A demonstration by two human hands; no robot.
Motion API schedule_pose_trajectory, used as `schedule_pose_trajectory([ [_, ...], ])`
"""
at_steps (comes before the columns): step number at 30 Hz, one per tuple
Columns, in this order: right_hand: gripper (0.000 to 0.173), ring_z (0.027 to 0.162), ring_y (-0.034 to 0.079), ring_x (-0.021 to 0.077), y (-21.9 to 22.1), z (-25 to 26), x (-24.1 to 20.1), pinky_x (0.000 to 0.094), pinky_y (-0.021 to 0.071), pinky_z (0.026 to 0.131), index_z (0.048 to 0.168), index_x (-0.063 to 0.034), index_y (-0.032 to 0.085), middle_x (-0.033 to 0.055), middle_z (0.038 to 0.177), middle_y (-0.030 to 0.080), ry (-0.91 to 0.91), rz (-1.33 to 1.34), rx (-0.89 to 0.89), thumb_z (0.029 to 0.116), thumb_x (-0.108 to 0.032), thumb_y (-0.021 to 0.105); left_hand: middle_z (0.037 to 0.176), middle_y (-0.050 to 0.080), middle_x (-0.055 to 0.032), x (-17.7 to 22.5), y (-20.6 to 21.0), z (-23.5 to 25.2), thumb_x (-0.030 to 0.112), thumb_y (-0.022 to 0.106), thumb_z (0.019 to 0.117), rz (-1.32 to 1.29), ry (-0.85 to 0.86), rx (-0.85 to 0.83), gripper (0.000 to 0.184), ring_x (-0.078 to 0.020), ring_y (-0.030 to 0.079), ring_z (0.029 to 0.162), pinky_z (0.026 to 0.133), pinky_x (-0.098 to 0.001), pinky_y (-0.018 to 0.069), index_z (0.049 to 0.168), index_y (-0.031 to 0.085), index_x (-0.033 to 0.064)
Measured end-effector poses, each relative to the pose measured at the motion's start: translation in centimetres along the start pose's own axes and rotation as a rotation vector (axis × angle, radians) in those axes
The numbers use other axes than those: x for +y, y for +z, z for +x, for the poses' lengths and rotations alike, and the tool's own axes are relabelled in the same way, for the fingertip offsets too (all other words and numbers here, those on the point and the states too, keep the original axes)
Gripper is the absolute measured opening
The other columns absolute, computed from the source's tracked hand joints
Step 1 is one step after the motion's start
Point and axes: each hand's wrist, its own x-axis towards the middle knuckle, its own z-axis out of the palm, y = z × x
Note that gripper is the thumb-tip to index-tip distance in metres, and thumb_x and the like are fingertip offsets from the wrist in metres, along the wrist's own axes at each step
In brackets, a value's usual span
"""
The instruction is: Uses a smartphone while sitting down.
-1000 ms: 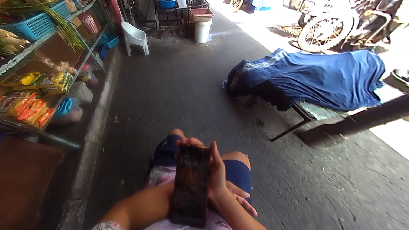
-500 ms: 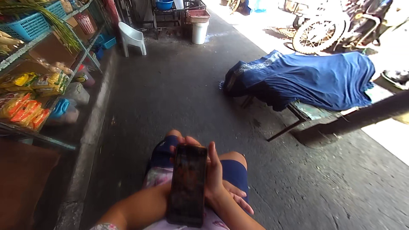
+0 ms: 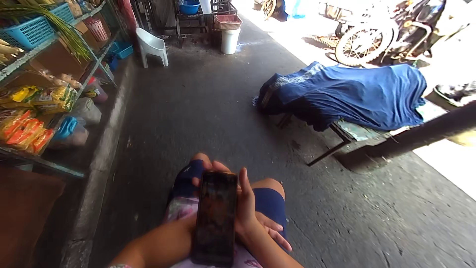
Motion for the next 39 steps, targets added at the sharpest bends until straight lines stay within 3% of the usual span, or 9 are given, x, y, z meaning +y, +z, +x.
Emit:
schedule_pose_trajectory([
  [5, 0.062, 0.130, 0.058, 0.0335, 0.1, 0.0, 0.0, 0.0515, 0.0510, 0.103, 0.129, -0.0143, 0.068, 0.0137, 0.144, 0.058, -0.004, 0.027, -0.012, 0.0964, -0.064, 0.048, 0.072, 0.070, -0.0030, 0.9, 3.7, -1.8, 0.029, 0.036, 0.1101, -0.226, -0.060, 0.319, 0.043, -0.0069, 0.063, 0.062, 0.057, -0.0229, 0.0456, 0.091, 0.067, 0.0058],
  [10, 0.062, 0.130, 0.058, 0.0334, -0.1, 0.0, 0.2, 0.0516, 0.0513, 0.103, 0.132, -0.0140, 0.067, 0.0136, 0.146, 0.057, -0.005, 0.016, -0.032, 0.0964, -0.063, 0.050, 0.115, 0.073, -0.0102, 1.8, 3.0, -1.9, 0.026, 0.029, 0.1111, 0.106, -0.045, 0.211, 0.045, -0.0082, 0.066, 0.098, 0.082, -0.0235, 0.0444, 0.122, 0.065, 0.0012],
  [14, 0.060, 0.130, 0.058, 0.0341, -0.1, 0.0, 0.2, 0.0529, 0.0511, 0.103, 0.131, -0.0128, 0.066, 0.0143, 0.145, 0.057, -0.018, 0.007, -0.055, 0.0969, -0.059, 0.052, 0.111, 0.073, -0.0095, 2.8, 5.1, -2.7, 0.026, 0.034, 0.1101, 0.135, -0.104, 0.378, 0.041, -0.0083, 0.065, 0.100, 0.085, -0.0242, 0.0427, 0.119, 0.067, 0.0025],
  [18, 0.057, 0.131, 0.058, 0.0331, -0.1, 0.0, 0.2, 0.0522, 0.0513, 0.103, 0.131, -0.0132, 0.066, 0.0137, 0.145, 0.057, -0.019, -0.008, -0.058, 0.0968, -0.057, 0.054, 0.078, 0.074, -0.0119, -0.6, 2.9, 0.1, 0.023, 0.047, 0.1064, -0.314, 0.079, 0.370, 0.038, -0.0128, 0.070, 0.070, 0.064, -0.0245, 0.0486, 0.088, 0.068, -0.0015],
  [24, 0.056, 0.131, 0.057, 0.0333, -0.1, -0.1, 0.2, 0.0523, 0.0511, 0.103, 0.133, -0.0135, 0.065, 0.0141, 0.146, 0.056, -0.015, -0.016, -0.046, 0.0955, -0.054, 0.059, 0.107, 0.076, -0.0056, -0.8, -0.5, 0.4, 0.035, 0.033, 0.1097, -0.069, -0.061, 0.012, 0.045, -0.0054, 0.071, 0.091, 0.068, -0.0187, 0.0503, 0.111, 0.070, 0.0090],
  [27, 0.056, 0.131, 0.057, 0.0338, 0.0, -0.1, 0.2, 0.0532, 0.0512, 0.103, 0.134, -0.0123, 0.064, 0.0151, 0.145, 0.057, -0.013, -0.007, -0.031, 0.0948, -0.052, 0.061, 0.109, 0.076, -0.0076, -0.5, -0.3, 0.1, 0.031, 0.031, 0.1107, -0.017, -0.032, 0.019, 0.046, -0.0054, 0.071, 0.093, 0.069, -0.0182, 0.0502, 0.114, 0.069, 0.0064],
  [30, 0.056, 0.132, 0.057, 0.0341, 0.0, -0.2, 0.2, 0.0528, 0.0505, 0.104, 0.135, -0.0114, 0.063, 0.0152, 0.145, 0.057, -0.020, 0.002, -0.032, 0.0955, -0.051, 0.061, 0.105, 0.074, -0.0081, 2.2, 3.4, -1.3, 0.023, 0.029, 0.1113, 0.070, -0.166, 0.306, 0.044, -0.0059, 0.066, 0.092, 0.079, -0.0216, 0.0436, 0.108, 0.069, 0.0048],
  [33, 0.056, 0.131, 0.057, 0.0342, 0.0, -0.1, 0.1, 0.0519, 0.0513, 0.104, 0.136, -0.0119, 0.063, 0.0154, 0.146, 0.056, -0.019, 0.005, -0.034, 0.0957, -0.050, 0.061, 0.107, 0.076, -0.0076, -0.3, -0.1, 0.3, 0.027, 0.030, 0.1108, 0.020, -0.016, 0.054, 0.045, -0.0050, 0.071, 0.092, 0.068, -0.0186, 0.0492, 0.107, 0.069, 0.0061],
  [39, 0.056, 0.132, 0.056, 0.0349, 0.0, -0.1, 0.0, 0.0530, 0.0505, 0.104, 0.137, -0.0113, 0.062, 0.0158, 0.147, 0.055, -0.020, 0.012, -0.035, 0.0957, -0.050, 0.061, 0.108, 0.076, -0.0053, -0.3, -0.7, 0.5, 0.030, 0.028, 0.1113, 0.015, -0.032, -0.019, 0.048, -0.0044, 0.070, 0.090, 0.068, -0.0191, 0.0495, 0.113, 0.070, 0.0073],
])
